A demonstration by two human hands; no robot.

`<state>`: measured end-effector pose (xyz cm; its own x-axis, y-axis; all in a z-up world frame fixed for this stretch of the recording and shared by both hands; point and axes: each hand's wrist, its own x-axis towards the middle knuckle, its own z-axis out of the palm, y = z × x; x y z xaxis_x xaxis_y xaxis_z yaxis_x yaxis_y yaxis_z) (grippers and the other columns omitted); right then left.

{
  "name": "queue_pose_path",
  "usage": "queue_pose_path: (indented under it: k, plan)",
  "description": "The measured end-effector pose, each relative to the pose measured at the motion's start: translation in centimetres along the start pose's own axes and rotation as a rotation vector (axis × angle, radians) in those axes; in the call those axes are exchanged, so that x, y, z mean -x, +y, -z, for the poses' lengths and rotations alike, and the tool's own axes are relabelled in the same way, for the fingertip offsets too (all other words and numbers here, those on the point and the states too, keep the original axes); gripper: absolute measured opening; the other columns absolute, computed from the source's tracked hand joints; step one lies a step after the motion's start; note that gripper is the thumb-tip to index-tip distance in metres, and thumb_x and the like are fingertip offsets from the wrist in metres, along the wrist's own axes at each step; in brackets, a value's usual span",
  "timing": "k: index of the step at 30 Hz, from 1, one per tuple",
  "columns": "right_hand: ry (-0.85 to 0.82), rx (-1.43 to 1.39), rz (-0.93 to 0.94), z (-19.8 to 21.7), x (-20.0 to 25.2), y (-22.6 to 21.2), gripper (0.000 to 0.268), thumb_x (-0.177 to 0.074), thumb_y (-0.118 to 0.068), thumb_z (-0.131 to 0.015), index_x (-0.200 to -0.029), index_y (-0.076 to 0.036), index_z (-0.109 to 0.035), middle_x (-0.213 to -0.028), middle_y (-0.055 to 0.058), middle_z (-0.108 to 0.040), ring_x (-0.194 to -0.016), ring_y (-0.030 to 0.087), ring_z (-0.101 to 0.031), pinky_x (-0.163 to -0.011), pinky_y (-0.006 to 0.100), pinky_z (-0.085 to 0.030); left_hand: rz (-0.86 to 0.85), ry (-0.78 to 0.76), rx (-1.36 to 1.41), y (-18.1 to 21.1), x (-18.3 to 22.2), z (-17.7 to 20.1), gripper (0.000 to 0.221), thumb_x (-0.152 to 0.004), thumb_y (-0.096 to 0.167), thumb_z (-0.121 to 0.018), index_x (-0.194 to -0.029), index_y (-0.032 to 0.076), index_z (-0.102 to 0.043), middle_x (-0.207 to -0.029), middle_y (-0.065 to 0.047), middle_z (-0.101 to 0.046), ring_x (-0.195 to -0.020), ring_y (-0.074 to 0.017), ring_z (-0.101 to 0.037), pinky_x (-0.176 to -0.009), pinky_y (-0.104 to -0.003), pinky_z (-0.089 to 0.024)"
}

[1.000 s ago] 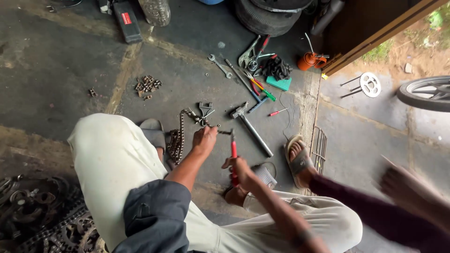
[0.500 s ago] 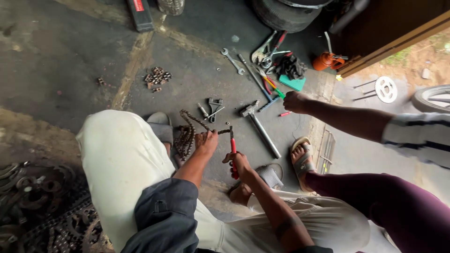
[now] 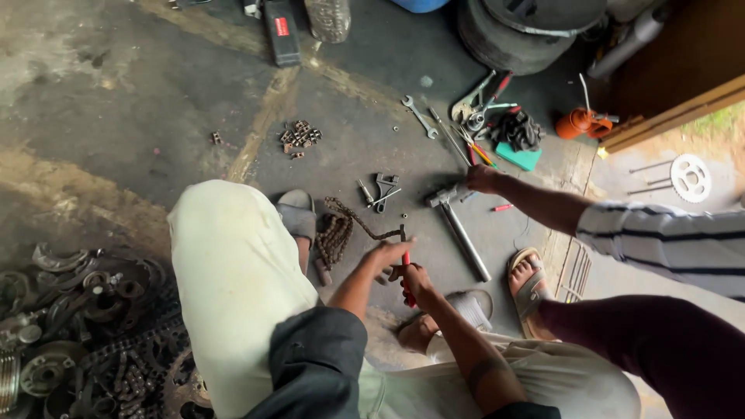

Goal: The person sits on the workshop floor and works on a motorcycle drive chain, using pliers and a hammer to press out and separate chain links, handling chain links and small pins one at a time on the floor.

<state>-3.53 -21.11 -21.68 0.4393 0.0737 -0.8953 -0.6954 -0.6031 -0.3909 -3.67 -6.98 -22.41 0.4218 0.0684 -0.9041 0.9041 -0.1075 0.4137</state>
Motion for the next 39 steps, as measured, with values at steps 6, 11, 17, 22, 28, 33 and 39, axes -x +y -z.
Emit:
queue_pose_path:
  k: [6,11,17,22,28,33,39]
  plan:
    - [0.008,-0.050,0.044,0.3,-1.1,1.0,0.034,-0.073,-0.020,-0.068,-0.101,0.000,-0.062,-0.077,0.010,-0.054,-0.056,0.022,-0.051,-0.047,0.042,-0.044,-0.064,-0.299,0.312,-2.6,-3.8,-3.2,0.073,-0.082,0.061,-0.071,-0.126,0.002,-0.068,-0.110,-0.015,-0.067,-0.094,-0.0295,-0.066,-0.074,-0.054,-0.062]
    - [-0.002,-0.061,0.126,0.2,-1.9,1.2,0.032,-0.080,-0.025,-0.055,-0.097,-0.001,-0.067,-0.079,0.016,-0.059,-0.057,0.026,-0.056,-0.045,0.042,-0.046,-0.069,-0.438,0.400,-2.6,-0.7,-2.2,0.064,-0.086,0.061,-0.066,-0.121,0.008,-0.062,-0.105,-0.017,-0.063,-0.094,-0.0315,-0.065,-0.076,-0.060,-0.061]
    - [-0.003,0.003,0.184,-0.2,-1.8,0.6,0.032,-0.078,-0.021,-0.060,-0.097,0.004,-0.065,-0.083,0.018,-0.061,-0.061,0.032,-0.061,-0.047,0.044,-0.048,-0.039,-0.411,0.488,-4.0,-4.6,-2.6,0.059,-0.088,0.064,-0.065,-0.113,0.011,-0.059,-0.102,-0.018,-0.057,-0.093,-0.0364,-0.060,-0.079,-0.062,-0.058]
    - [-0.079,0.010,0.318,0.9,-3.6,2.0,0.034,-0.076,-0.024,-0.066,-0.096,0.004,-0.066,-0.087,0.016,-0.063,-0.068,0.027,-0.063,-0.054,0.040,-0.052,-0.006,-0.448,0.480,-4.1,-7.0,-3.0,0.066,-0.084,0.071,-0.065,-0.111,0.011,-0.062,-0.101,-0.018,-0.061,-0.092,-0.0359,-0.062,-0.078,-0.061,-0.057]
    - [-0.072,0.026,0.279,1.0,-2.2,1.8,0.036,-0.073,-0.021,-0.070,-0.100,0.002,-0.064,-0.089,0.015,-0.063,-0.069,0.027,-0.063,-0.057,0.040,-0.052,0.002,-0.461,0.494,-4.7,-7.6,-4.0,0.063,-0.082,0.072,-0.068,-0.103,0.013,-0.064,-0.096,-0.013,-0.063,-0.085,-0.0310,-0.062,-0.070,-0.050,-0.056]
    - [-0.044,-0.017,0.115,1.7,-0.7,1.3,0.042,-0.071,-0.018,-0.069,-0.110,-0.003,-0.062,-0.090,0.013,-0.066,-0.069,0.025,-0.066,-0.057,0.039,-0.052,0.033,-0.386,0.567,-5.2,-8.4,-6.4,0.050,-0.084,0.060,-0.077,-0.097,0.014,-0.066,-0.085,-0.006,-0.062,-0.074,-0.0211,-0.060,-0.066,-0.040,-0.059]
    - [-0.056,-0.065,-0.003,1.5,-2.1,3.0,0.054,-0.077,-0.015,-0.068,-0.129,-0.017,-0.054,-0.094,0.005,-0.065,-0.074,0.020,-0.063,-0.062,0.038,-0.051,-0.075,-0.202,0.506,-6.1,-9.5,-8.0,0.056,-0.077,0.054,-0.086,-0.093,0.005,-0.066,-0.078,-0.009,-0.058,-0.061,-0.0200,-0.050,-0.053,-0.038,-0.043]
